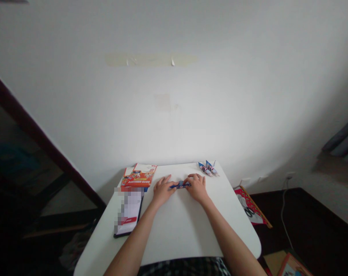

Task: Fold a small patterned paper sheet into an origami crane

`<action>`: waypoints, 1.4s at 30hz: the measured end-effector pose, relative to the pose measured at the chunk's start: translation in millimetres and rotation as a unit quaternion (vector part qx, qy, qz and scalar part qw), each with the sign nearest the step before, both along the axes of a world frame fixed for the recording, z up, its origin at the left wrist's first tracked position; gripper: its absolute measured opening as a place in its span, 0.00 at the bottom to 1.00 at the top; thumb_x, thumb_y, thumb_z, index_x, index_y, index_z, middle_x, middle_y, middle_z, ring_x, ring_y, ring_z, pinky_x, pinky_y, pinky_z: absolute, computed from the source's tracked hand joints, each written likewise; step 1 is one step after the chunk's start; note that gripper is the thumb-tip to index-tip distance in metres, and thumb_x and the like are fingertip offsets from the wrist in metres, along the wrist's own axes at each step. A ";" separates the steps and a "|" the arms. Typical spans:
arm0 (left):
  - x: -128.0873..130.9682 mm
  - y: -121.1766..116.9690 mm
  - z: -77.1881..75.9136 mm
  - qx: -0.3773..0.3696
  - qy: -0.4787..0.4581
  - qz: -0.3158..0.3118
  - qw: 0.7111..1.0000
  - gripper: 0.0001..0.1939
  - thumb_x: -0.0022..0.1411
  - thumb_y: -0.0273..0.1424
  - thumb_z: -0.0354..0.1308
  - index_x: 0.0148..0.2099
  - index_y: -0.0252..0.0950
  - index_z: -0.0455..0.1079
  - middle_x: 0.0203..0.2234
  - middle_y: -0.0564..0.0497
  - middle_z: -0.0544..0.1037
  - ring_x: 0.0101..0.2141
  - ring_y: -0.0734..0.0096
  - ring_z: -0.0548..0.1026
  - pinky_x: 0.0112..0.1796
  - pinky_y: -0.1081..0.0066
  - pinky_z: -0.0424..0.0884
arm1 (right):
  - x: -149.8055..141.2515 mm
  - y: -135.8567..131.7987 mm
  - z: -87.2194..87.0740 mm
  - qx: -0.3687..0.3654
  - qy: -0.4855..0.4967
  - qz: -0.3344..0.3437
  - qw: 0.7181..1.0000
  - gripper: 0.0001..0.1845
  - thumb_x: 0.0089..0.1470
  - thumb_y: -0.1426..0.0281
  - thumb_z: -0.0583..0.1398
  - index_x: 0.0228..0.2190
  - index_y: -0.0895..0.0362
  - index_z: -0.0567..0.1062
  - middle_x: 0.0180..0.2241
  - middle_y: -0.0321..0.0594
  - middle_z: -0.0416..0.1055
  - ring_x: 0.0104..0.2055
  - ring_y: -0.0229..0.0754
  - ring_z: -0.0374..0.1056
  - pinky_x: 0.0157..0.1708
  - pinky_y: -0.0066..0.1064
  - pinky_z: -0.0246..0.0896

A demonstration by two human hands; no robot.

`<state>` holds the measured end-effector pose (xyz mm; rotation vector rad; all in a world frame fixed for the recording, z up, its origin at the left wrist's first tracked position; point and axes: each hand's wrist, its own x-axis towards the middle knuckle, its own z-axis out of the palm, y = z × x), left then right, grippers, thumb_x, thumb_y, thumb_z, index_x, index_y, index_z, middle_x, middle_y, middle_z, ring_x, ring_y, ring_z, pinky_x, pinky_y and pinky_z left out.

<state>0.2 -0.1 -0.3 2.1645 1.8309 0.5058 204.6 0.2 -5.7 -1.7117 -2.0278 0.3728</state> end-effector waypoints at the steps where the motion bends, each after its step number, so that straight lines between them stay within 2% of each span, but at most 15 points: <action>1: 0.0 -0.6 -1.4 0.004 0.003 -0.001 1.000 0.15 0.64 0.37 0.59 0.52 0.60 0.77 0.68 0.59 0.64 0.67 0.50 0.57 0.65 0.44 0.54 | 0.1 -1.0 -0.6 0.005 -0.002 0.002 1.000 0.14 0.57 0.70 0.62 0.43 0.41 0.79 0.58 0.38 0.68 0.66 0.56 0.53 0.65 0.65 0.35; 6: 2.8 -6.0 -6.1 0.049 0.027 -0.003 0.998 0.18 0.67 0.38 0.56 0.57 0.61 0.73 0.67 0.56 0.65 0.67 0.51 0.58 0.64 0.43 0.53 | 0.8 -6.2 -7.1 0.074 -0.006 0.016 0.997 0.13 0.59 0.70 0.60 0.44 0.44 0.79 0.56 0.41 0.68 0.64 0.54 0.55 0.65 0.59 0.41; 11: 6.2 -8.2 -5.2 0.071 0.027 0.012 0.997 0.22 0.68 0.40 0.55 0.63 0.62 0.67 0.66 0.55 0.67 0.65 0.52 0.60 0.64 0.45 0.55 | -0.2 -5.8 -15.1 0.136 -0.024 -0.011 0.990 0.08 0.59 0.67 0.61 0.41 0.50 0.78 0.51 0.45 0.70 0.57 0.52 0.61 0.61 0.49 0.52; 19: 7.1 -8.6 -2.0 0.071 0.012 0.012 0.997 0.20 0.67 0.41 0.57 0.60 0.65 0.69 0.64 0.56 0.68 0.64 0.54 0.61 0.64 0.47 0.54 | -0.4 -3.4 -22.6 0.160 -0.031 -0.043 0.986 0.09 0.61 0.62 0.61 0.39 0.55 0.74 0.47 0.48 0.69 0.52 0.52 0.62 0.55 0.42 0.59; 22: 7.9 -9.4 0.3 0.068 0.009 0.012 0.998 0.18 0.67 0.42 0.57 0.57 0.67 0.71 0.63 0.56 0.69 0.64 0.54 0.61 0.64 0.47 0.54 | 0.1 -2.6 -22.9 0.159 -0.033 -0.048 0.986 0.09 0.61 0.62 0.61 0.39 0.55 0.75 0.46 0.48 0.69 0.52 0.52 0.62 0.54 0.43 0.59; 27: 8.7 -10.4 -1.1 0.067 0.016 0.012 0.998 0.18 0.66 0.42 0.58 0.57 0.67 0.72 0.64 0.56 0.68 0.65 0.52 0.60 0.64 0.45 0.53 | 0.4 -3.3 -21.1 0.165 -0.025 -0.039 0.985 0.12 0.61 0.63 0.60 0.45 0.51 0.77 0.49 0.47 0.69 0.57 0.55 0.59 0.58 0.47 0.57; 31: 7.9 -9.2 -7.9 0.079 0.024 0.009 0.997 0.20 0.66 0.44 0.58 0.59 0.66 0.70 0.66 0.54 0.66 0.65 0.50 0.59 0.64 0.44 0.53 | 0.7 -3.5 -20.6 0.162 0.002 -0.020 0.987 0.10 0.61 0.63 0.61 0.42 0.51 0.80 0.51 0.48 0.69 0.61 0.56 0.56 0.61 0.51 0.55; 35: 7.7 -7.8 -11.4 0.086 0.031 0.009 0.996 0.20 0.66 0.46 0.57 0.60 0.64 0.70 0.66 0.53 0.66 0.65 0.50 0.60 0.64 0.43 0.53 | 2.1 -1.8 -22.2 0.160 0.027 0.037 0.986 0.08 0.60 0.64 0.61 0.38 0.50 0.81 0.52 0.46 0.70 0.63 0.56 0.55 0.62 0.52 0.55; 39: 8.6 -8.1 -10.0 0.091 0.026 0.015 0.995 0.20 0.66 0.48 0.56 0.59 0.62 0.72 0.65 0.53 0.67 0.64 0.51 0.61 0.64 0.45 0.54 | 5.0 -0.4 -21.9 0.152 0.028 0.104 0.983 0.09 0.60 0.65 0.61 0.39 0.47 0.82 0.53 0.43 0.71 0.64 0.56 0.55 0.61 0.53 0.55; 42: 8.4 -8.5 -8.5 0.095 0.019 0.018 0.995 0.20 0.65 0.47 0.58 0.58 0.60 0.73 0.64 0.52 0.68 0.64 0.51 0.61 0.64 0.46 0.54 | 7.1 0.2 -20.0 0.148 0.024 0.127 0.980 0.09 0.60 0.65 0.61 0.40 0.45 0.82 0.53 0.41 0.73 0.62 0.55 0.57 0.62 0.55 0.53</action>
